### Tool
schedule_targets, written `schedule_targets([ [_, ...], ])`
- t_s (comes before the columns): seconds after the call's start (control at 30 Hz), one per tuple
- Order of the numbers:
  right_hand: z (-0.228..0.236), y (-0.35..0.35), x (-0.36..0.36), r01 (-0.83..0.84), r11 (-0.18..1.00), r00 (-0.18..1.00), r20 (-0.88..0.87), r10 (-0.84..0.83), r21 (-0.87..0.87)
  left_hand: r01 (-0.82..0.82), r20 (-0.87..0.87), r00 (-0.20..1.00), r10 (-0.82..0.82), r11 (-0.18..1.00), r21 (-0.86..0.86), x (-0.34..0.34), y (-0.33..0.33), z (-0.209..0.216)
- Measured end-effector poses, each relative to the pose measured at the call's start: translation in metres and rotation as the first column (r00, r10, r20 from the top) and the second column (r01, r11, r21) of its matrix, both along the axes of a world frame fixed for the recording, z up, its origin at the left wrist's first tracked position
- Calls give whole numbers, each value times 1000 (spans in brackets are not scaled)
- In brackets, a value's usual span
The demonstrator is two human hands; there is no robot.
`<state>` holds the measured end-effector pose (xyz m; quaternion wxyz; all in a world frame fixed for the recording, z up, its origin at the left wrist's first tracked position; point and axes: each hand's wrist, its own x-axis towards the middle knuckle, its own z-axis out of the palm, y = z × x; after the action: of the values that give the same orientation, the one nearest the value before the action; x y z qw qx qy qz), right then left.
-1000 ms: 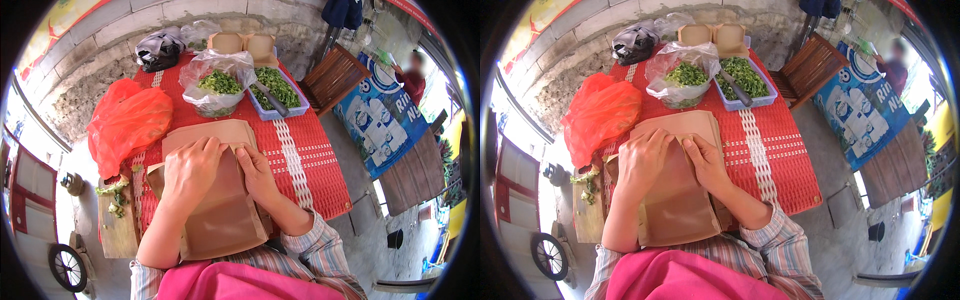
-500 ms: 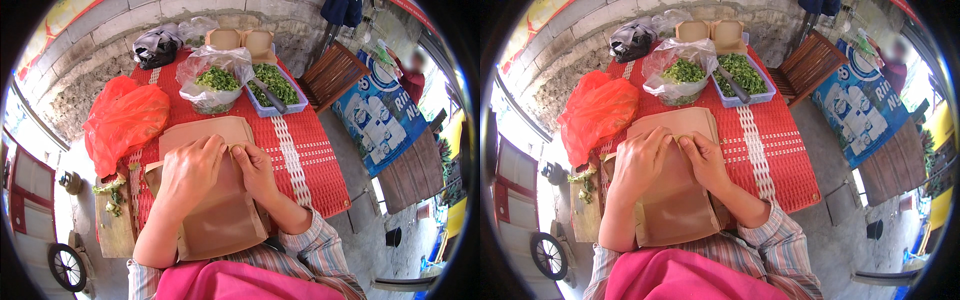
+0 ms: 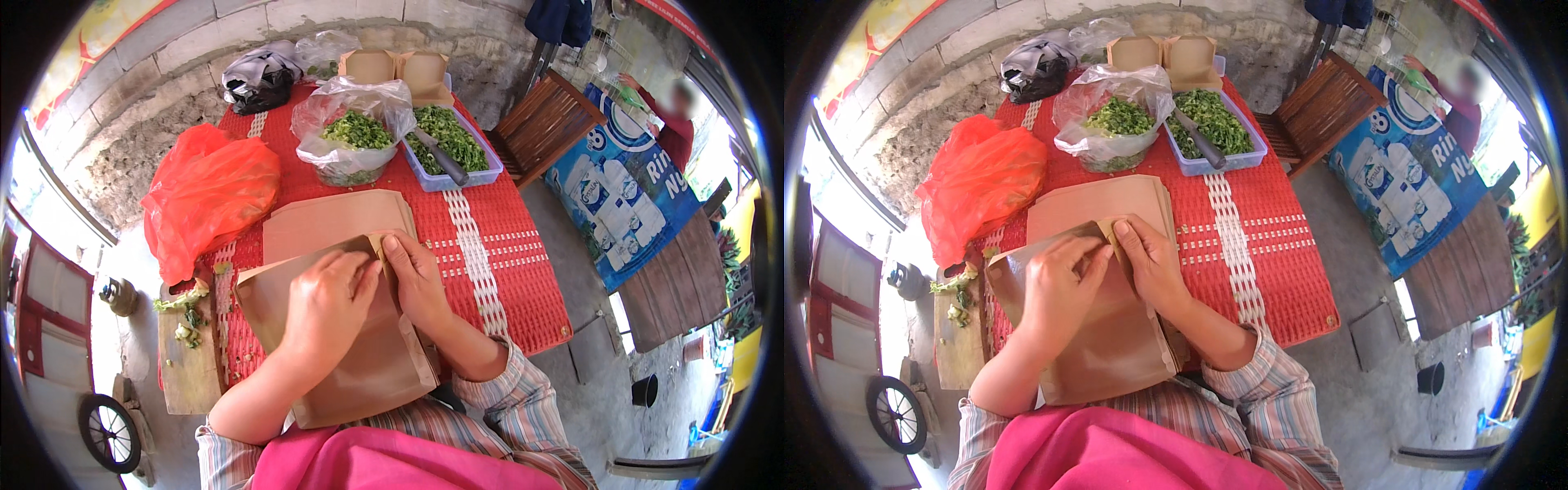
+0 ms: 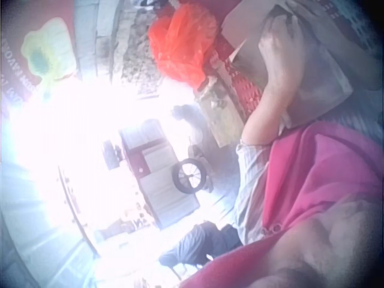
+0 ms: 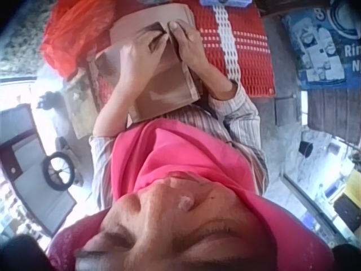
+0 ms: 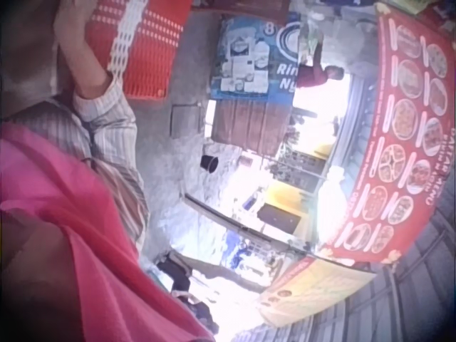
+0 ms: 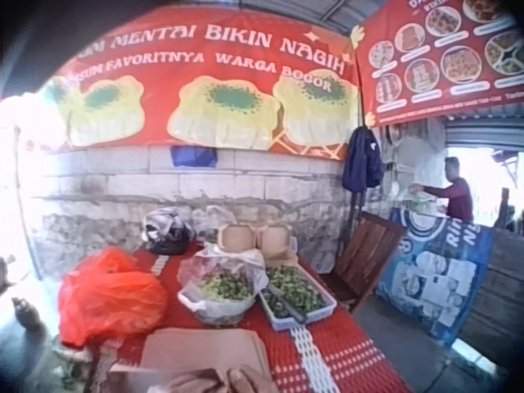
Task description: The person assembles flat cardboard food containers by hand. They fold the cardboard along pre-scored lines, tuck flaps into slots, and press the edges to form the box shape. The person works on a red table covered with a patterned cloth, surrounded by stacks of flat cardboard and containers of chopped green vegetables.
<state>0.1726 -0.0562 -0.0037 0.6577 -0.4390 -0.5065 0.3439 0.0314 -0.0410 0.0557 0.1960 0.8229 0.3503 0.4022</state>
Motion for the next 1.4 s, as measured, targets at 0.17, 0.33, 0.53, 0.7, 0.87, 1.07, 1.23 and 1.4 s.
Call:
schedule_targets([
  [0.17, 5, -5, -6, -37, 994, 999, -25, 40, 102, 54, 82, 996, -34, 965, -258, 2, -9, 5],
  [0.33, 2, -5, -4, -22, 997, 999, 52, 18, 80, 73, 199, 980, -30, 974, -213, 5, 3, -15],
  [0.53, 5, -4, 0, 55, 998, 993, 102, -54, -9, -85, -49, 995, 85, 996, 8, 1, 3, -11],
  [0.7, -1, -1, 5, 69, 998, 991, 114, -70, 13, -111, -94, 978, 184, 851, 513, 0, 15, 17],
  [0.87, 2, -1, 0, 51, 998, 994, 98, -55, 36, 180, -167, 974, -155, 973, 143, -16, 45, 19],
  [1.07, 1, -6, 3, -8, 999, 988, 156, 2, 40, 206, -108, 969, -224, 967, -153, -19, 48, 28],
  [1.23, -3, -6, 5, -44, 997, 993, 111, 37, 67, 268, -120, 947, -297, 940, -211, -21, 47, 37],
  [1.4, 1, -8, 5, -62, 993, 996, 73, 55, 95, 238, -185, 947, -262, 961, -142, -11, 43, 35],
])
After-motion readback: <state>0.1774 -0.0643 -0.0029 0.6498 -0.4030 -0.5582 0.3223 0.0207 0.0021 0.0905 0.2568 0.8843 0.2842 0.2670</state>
